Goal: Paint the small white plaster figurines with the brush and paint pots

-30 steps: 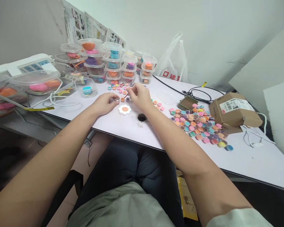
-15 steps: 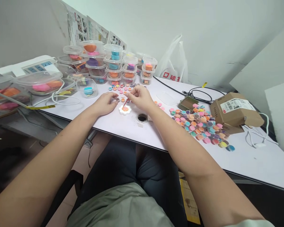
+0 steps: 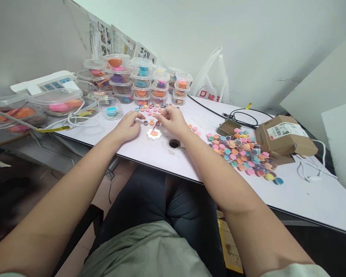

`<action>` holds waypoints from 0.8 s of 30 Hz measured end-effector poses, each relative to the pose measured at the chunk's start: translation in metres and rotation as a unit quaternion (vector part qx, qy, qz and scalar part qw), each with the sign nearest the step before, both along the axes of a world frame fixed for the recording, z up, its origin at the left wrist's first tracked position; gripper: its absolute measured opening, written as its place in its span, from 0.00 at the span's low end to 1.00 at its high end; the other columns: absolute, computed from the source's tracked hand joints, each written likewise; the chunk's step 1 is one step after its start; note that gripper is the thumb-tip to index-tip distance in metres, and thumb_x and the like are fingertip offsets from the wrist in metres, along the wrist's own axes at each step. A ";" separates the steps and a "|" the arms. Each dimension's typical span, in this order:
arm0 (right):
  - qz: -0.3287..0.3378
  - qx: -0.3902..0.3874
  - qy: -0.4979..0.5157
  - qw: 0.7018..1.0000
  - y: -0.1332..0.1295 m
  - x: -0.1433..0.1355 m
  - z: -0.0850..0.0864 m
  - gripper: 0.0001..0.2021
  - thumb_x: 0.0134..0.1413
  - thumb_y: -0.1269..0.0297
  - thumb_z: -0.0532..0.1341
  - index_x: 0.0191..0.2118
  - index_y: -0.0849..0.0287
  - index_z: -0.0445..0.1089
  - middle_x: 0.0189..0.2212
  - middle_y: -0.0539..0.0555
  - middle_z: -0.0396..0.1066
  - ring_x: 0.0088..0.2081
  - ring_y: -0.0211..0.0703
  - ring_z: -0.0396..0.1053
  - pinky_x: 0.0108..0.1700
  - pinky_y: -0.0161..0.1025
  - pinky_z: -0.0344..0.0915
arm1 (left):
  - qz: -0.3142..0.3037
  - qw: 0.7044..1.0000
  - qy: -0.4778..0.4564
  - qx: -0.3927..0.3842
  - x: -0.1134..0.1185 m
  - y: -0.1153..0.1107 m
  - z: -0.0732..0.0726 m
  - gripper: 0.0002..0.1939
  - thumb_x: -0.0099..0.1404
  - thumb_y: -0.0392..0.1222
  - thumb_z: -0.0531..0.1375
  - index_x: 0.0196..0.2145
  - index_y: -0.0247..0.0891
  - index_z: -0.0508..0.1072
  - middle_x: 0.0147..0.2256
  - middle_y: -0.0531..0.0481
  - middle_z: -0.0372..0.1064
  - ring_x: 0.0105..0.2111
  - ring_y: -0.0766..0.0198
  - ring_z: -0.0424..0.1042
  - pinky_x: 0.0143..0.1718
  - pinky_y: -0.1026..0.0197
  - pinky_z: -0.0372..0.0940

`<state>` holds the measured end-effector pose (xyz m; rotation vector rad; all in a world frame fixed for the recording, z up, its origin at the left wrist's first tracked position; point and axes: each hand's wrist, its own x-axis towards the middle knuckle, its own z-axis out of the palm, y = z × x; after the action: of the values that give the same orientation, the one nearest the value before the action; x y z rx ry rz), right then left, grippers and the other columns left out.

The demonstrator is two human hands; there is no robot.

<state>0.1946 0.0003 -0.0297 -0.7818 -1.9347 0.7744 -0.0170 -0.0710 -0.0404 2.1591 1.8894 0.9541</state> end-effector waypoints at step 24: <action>0.017 -0.026 0.043 0.999 -0.009 -0.003 0.007 0.22 0.49 0.42 0.71 0.25 0.56 0.67 0.23 0.53 0.76 0.24 0.40 0.70 0.24 0.37 0.63 | 0.038 0.998 0.026 -0.031 0.050 -0.041 -0.004 0.31 0.59 0.55 0.67 0.54 0.37 0.66 0.55 0.36 0.64 0.58 0.41 0.62 0.60 0.44 0.60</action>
<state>0.1916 -0.0085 -0.0225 -0.7372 -1.8621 0.8690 0.0330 -0.1124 -0.0448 2.1099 2.0111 0.8482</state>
